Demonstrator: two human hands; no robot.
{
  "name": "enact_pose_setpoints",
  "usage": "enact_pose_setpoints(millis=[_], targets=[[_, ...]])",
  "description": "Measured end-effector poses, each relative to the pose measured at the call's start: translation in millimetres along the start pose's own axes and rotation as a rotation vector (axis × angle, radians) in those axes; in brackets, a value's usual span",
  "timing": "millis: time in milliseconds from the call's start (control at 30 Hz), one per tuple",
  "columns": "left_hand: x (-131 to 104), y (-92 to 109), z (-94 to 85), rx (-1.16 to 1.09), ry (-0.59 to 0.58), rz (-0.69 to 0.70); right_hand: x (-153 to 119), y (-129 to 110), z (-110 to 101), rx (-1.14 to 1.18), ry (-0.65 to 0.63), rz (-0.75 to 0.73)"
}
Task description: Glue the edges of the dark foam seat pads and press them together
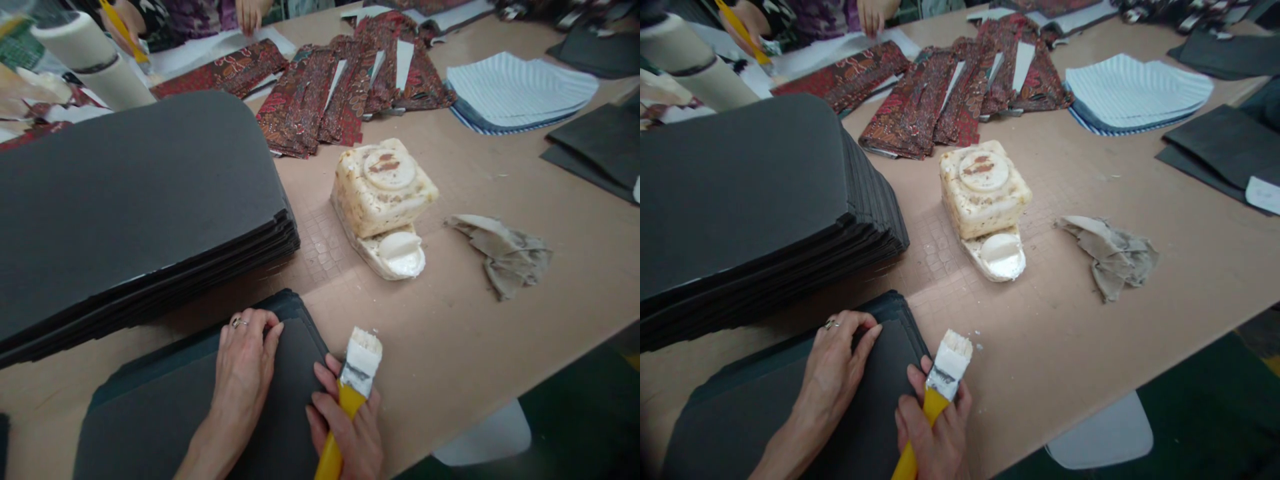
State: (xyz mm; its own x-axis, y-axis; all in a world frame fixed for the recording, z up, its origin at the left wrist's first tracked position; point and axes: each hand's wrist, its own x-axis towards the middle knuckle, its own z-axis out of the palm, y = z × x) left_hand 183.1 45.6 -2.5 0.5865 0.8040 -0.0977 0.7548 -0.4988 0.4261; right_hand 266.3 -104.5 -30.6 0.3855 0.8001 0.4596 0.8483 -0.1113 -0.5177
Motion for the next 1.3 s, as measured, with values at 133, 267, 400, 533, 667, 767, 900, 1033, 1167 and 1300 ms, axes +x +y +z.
enact_pose_setpoints(millis=[133,267,400,533,667,767,900,1033,1167,1300], targets=[[1,3,1.1,0.066,0.110,0.060,-2,-1,-3,-0.027,0.016,-0.003],[-22,14,-8.1,0.106,0.267,0.140,2,-7,-13,-0.091,0.059,-0.017],[-69,15,-17.1,0.039,0.228,0.178,13,-12,-12,0.066,-0.062,-0.134],[-103,-5,-19.9,0.080,0.082,0.065,20,-11,16,0.129,-0.204,-0.189],[-110,-25,-19.3,0.058,0.013,-0.022,12,6,39,0.067,-0.219,-0.362],[-112,-31,-19.2,0.021,-0.006,-0.011,-1,22,39,0.001,-0.288,-0.373],[-127,-41,-27.6,-0.005,0.017,-0.031,-16,44,34,-0.094,-0.393,-0.356],[-155,-78,-44.6,0.011,0.225,-0.219,-23,60,37,-0.090,-0.359,-0.255],[-177,-124,-55.2,-0.023,0.493,-0.472,-24,57,36,-0.070,-0.313,-0.228],[-183,-141,-55.7,-0.159,0.549,-0.515,-15,49,31,-0.080,-0.303,-0.302]])
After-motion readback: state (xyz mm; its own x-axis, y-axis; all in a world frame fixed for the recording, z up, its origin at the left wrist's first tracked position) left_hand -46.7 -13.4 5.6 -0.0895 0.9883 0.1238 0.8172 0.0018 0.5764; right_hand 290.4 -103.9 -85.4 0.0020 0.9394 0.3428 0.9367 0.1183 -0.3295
